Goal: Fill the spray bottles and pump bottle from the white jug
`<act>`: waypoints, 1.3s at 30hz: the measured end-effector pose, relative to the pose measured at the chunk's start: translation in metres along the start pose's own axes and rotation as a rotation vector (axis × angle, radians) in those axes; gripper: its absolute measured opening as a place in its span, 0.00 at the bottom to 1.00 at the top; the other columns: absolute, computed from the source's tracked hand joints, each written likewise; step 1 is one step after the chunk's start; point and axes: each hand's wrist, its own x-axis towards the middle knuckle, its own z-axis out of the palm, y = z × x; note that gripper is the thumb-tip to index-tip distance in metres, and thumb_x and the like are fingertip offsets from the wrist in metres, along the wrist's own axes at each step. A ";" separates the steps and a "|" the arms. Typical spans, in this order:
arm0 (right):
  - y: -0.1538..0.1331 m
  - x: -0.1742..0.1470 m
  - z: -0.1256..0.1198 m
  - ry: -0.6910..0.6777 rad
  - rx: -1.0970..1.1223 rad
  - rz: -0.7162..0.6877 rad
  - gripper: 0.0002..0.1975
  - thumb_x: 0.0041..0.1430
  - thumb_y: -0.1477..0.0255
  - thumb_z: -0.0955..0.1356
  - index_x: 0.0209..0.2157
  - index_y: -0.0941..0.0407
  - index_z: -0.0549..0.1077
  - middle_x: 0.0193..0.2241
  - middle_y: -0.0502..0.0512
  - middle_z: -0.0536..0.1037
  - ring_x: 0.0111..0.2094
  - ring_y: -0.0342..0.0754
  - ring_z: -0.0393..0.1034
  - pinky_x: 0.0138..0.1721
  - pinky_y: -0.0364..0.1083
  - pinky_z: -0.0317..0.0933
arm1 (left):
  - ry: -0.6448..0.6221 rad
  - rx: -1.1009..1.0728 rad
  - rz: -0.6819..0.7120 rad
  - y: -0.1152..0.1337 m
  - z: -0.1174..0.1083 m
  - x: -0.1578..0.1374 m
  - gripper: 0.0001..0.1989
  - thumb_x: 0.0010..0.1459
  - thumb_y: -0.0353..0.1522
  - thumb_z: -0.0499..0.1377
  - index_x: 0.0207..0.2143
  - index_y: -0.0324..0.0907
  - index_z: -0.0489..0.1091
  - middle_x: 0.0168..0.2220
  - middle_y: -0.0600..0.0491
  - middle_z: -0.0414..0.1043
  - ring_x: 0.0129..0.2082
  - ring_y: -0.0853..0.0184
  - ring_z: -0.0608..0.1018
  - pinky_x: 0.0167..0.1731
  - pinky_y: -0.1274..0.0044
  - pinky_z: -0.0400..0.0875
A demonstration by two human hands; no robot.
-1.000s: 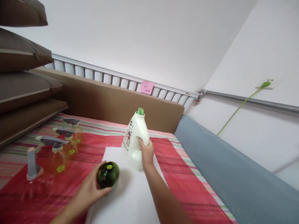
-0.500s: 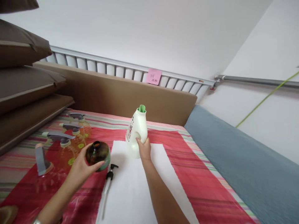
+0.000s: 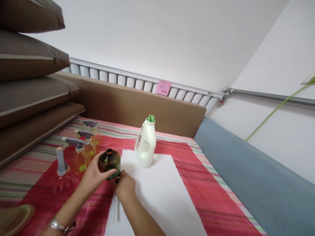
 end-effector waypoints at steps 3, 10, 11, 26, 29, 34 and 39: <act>-0.006 0.008 0.007 0.017 -0.001 0.030 0.15 0.46 0.65 0.67 0.36 0.57 0.69 0.31 0.63 0.77 0.34 0.62 0.72 0.33 0.53 0.61 | -0.003 -0.006 0.025 0.002 -0.002 -0.002 0.36 0.39 0.38 0.65 0.51 0.40 0.57 0.49 0.45 0.66 0.49 0.56 0.70 0.50 0.64 0.63; 0.027 0.015 -0.071 0.241 0.340 0.055 0.14 0.45 0.65 0.66 0.35 0.57 0.69 0.31 0.58 0.77 0.33 0.55 0.72 0.36 0.51 0.64 | -0.066 -0.019 0.047 0.013 0.005 -0.012 0.37 0.38 0.36 0.65 0.51 0.41 0.57 0.49 0.45 0.66 0.50 0.56 0.69 0.50 0.65 0.62; 0.028 0.012 -0.092 0.295 0.410 0.039 0.17 0.48 0.63 0.65 0.37 0.58 0.68 0.32 0.58 0.77 0.33 0.53 0.72 0.36 0.50 0.65 | -0.096 -0.021 0.037 0.014 0.009 -0.016 0.38 0.37 0.36 0.66 0.52 0.41 0.57 0.49 0.45 0.66 0.50 0.55 0.69 0.50 0.64 0.62; -0.015 -0.052 -0.153 0.487 1.174 -0.260 0.13 0.52 0.68 0.69 0.40 0.53 0.68 0.39 0.52 0.74 0.41 0.49 0.70 0.50 0.54 0.58 | -0.457 0.038 0.014 0.014 0.055 -0.059 0.44 0.32 0.40 0.67 0.53 0.38 0.57 0.51 0.42 0.65 0.51 0.55 0.67 0.51 0.70 0.59; -0.006 -0.047 -0.136 0.449 1.123 -0.223 0.14 0.53 0.68 0.68 0.42 0.54 0.68 0.41 0.53 0.73 0.43 0.49 0.69 0.50 0.53 0.58 | -0.470 0.048 0.013 0.015 0.054 -0.058 0.44 0.32 0.41 0.67 0.54 0.39 0.57 0.51 0.43 0.65 0.51 0.56 0.67 0.51 0.69 0.59; 0.008 -0.041 -0.102 0.341 1.065 -0.170 0.13 0.54 0.68 0.67 0.42 0.54 0.68 0.42 0.54 0.74 0.47 0.50 0.68 0.52 0.51 0.57 | -0.461 0.050 0.027 0.016 0.054 -0.058 0.43 0.32 0.40 0.67 0.53 0.40 0.58 0.49 0.45 0.67 0.49 0.56 0.69 0.49 0.69 0.60; 0.031 -0.040 -0.069 0.224 1.003 -0.113 0.13 0.53 0.68 0.67 0.41 0.55 0.68 0.43 0.56 0.74 0.49 0.51 0.66 0.54 0.52 0.54 | -0.470 0.068 0.011 0.015 0.055 -0.058 0.44 0.31 0.40 0.67 0.53 0.40 0.58 0.49 0.44 0.67 0.48 0.55 0.69 0.48 0.69 0.61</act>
